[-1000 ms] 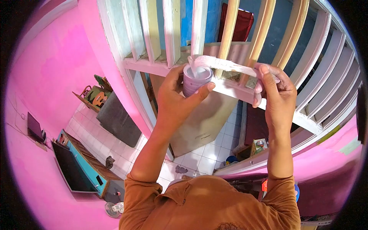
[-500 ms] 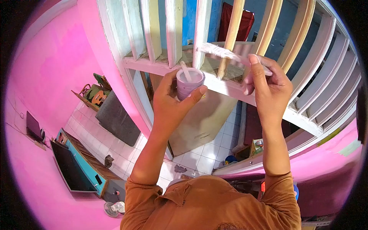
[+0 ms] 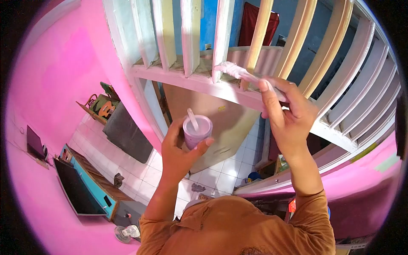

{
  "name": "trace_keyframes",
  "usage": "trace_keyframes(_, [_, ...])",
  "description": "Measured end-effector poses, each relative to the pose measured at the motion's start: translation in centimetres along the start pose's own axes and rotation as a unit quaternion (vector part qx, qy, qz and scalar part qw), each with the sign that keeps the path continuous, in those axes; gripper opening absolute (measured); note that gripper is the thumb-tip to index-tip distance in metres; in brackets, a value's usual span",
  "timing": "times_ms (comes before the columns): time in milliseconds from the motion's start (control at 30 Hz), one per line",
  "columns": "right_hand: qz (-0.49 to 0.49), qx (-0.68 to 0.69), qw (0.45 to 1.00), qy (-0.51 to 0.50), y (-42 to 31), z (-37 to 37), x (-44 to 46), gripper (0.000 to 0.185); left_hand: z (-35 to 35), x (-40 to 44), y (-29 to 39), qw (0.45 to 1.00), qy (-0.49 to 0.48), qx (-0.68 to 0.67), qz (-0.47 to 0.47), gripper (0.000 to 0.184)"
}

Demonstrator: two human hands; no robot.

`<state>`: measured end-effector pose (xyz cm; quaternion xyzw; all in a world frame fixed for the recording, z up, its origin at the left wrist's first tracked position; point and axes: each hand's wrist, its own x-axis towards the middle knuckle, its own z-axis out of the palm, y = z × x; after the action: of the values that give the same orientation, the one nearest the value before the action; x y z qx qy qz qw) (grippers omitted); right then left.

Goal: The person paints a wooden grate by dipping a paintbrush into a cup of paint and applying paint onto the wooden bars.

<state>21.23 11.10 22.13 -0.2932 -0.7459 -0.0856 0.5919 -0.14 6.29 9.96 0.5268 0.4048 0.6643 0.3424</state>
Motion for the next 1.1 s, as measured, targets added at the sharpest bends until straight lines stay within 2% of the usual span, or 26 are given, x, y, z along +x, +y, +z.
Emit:
trace_keyframes(67, [-0.007,-0.015,1.0,-0.012,0.1,0.3,0.8,0.015,-0.1,-0.9,-0.3,1.0,-0.005,0.004,-0.006,0.064])
trace_keyframes(200, [-0.044,-0.02,0.998,0.046,-0.7,0.1,4.8,0.017,-0.2,-2.2,-0.4,0.999,-0.015,0.036,-0.012,0.065])
trace_keyframes(267, [-0.055,0.049,0.993,0.097,-1.5,-0.2,6.0,0.018,-0.4,-2.8,-0.6,0.999,-0.015,0.028,-0.02,0.065])
trace_keyframes(333, [-0.051,0.019,0.995,0.082,-2.1,-1.0,5.0,0.017,-0.6,-3.5,-1.0,0.999,-0.013,0.017,-0.028,0.065])
trace_keyframes(467, [-0.171,-0.08,0.98,-0.059,-0.9,-1.2,2.0,0.022,-1.4,-4.5,-2.5,0.999,-0.007,0.025,-0.025,0.064])
trace_keyframes(500, [-0.125,-0.077,0.983,-0.111,-1.1,-1.3,1.6,0.021,-1.6,-4.8,-2.7,0.999,-0.008,0.039,-0.028,0.065])
trace_keyframes(533, [-0.128,-0.079,0.982,-0.111,-0.9,-1.4,1.8,0.021,-1.6,-5.0,-2.8,0.999,-0.007,0.036,-0.026,0.065])
trace_keyframes(567, [-0.15,-0.139,0.973,-0.108,-0.5,-1.5,2.2,0.022,-1.7,-5.2,-2.9,0.999,-0.01,0.034,-0.037,0.065])
trace_keyframes(600, [-0.17,-0.198,0.959,-0.105,-0.2,-1.5,2.9,0.024,-1.7,-5.3,-2.9,0.998,-0.015,0.032,-0.049,0.064])
trace_keyframes(633, [-0.239,-0.14,0.96,-0.043,0.3,-0.9,4.6,0.023,-1.6,-5.3,-2.9,0.998,-0.017,0.031,-0.048,0.064])
trace_keyframes(700, [-0.284,-0.169,0.943,0.019,1.0,-1.4,7.4,0.022,-1.5,-5.4,-2.8,0.998,-0.023,0.028,-0.058,0.064])
trace_keyframes(833, [-0.318,-0.152,0.933,0.077,-0.6,-2.2,10.3,0.021,-1.3,-5.7,-3.2,0.999,-0.03,0.014,-0.043,0.065])
trace_keyframes(900, [-0.282,-0.181,0.942,-0.007,-1.9,-2.7,8.7,0.02,-1.2,-5.8,-3.1,0.999,-0.024,0.016,-0.026,0.067])
trace_keyframes(933, [-0.314,-0.168,0.934,-0.035,-2.0,-2.4,7.9,0.02,-1.2,-5.9,-3.1,0.999,-0.023,0.012,-0.021,0.067])
trace_keyframes(1000, [-0.287,-0.22,0.926,-0.108,-2.1,-2.5,6.7,0.022,-1.3,-6.2,-3.2,0.999,-0.035,0.018,-0.027,0.067])
trace_keyframes(1100, [-0.331,-0.202,0.921,-0.049,-1.0,-2.4,9.3,0.023,-1.2,-6.4,-3.5,0.999,-0.034,0.005,-0.034,0.068])
